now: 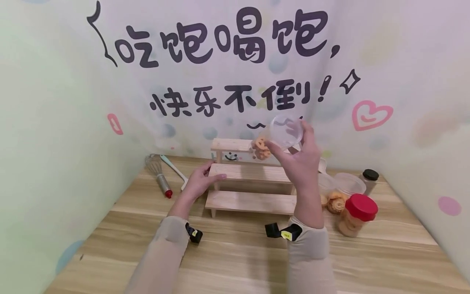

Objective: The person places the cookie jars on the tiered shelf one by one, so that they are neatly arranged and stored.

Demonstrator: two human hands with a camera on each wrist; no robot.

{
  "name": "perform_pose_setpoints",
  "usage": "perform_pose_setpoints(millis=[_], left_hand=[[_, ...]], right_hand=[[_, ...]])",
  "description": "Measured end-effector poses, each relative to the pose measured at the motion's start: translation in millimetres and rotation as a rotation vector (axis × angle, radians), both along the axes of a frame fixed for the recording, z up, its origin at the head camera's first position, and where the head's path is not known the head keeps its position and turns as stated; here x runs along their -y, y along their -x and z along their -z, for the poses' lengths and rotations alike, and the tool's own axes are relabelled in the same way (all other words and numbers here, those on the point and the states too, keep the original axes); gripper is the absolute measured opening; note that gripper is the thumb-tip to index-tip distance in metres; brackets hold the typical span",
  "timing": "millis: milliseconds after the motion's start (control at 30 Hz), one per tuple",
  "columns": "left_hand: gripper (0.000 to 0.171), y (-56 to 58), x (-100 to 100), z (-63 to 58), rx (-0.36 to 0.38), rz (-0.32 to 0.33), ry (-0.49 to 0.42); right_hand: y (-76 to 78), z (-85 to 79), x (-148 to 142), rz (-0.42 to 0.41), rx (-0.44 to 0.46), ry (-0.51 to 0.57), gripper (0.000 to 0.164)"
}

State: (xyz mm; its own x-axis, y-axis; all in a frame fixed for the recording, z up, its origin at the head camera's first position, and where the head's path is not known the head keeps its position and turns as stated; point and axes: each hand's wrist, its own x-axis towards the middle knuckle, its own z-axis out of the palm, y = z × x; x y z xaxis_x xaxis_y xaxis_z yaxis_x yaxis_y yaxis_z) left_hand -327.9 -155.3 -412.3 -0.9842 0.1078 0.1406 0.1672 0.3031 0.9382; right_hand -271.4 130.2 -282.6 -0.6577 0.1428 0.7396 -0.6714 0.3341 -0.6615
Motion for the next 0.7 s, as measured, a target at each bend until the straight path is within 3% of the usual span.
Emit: perform_pose_setpoints(millis=[200,367,600,700], left_hand=[[0.098,1.9,0,0.7,0.021,-0.011,0.005],[0.097,2.8,-1,-2.0,0.02,-0.015,0.025],[0.093,2.1,-1,-1.4,0.026,-0.017,0.037],[0.093,2.1,-1,-1.3,0.029,-0.018,0.034]], right_hand=[[13.1,11.4,22,-0.022,-0.008,-0.117,0.085],[17.3,14.3,36,-0.098,-0.065,-0.066,0.087],[-0.1,4.6,50,-0.121,-0.104,-0.026,0.076],[10.4,11.9,50,-0.14,-0.093,-0.015,0.076]])
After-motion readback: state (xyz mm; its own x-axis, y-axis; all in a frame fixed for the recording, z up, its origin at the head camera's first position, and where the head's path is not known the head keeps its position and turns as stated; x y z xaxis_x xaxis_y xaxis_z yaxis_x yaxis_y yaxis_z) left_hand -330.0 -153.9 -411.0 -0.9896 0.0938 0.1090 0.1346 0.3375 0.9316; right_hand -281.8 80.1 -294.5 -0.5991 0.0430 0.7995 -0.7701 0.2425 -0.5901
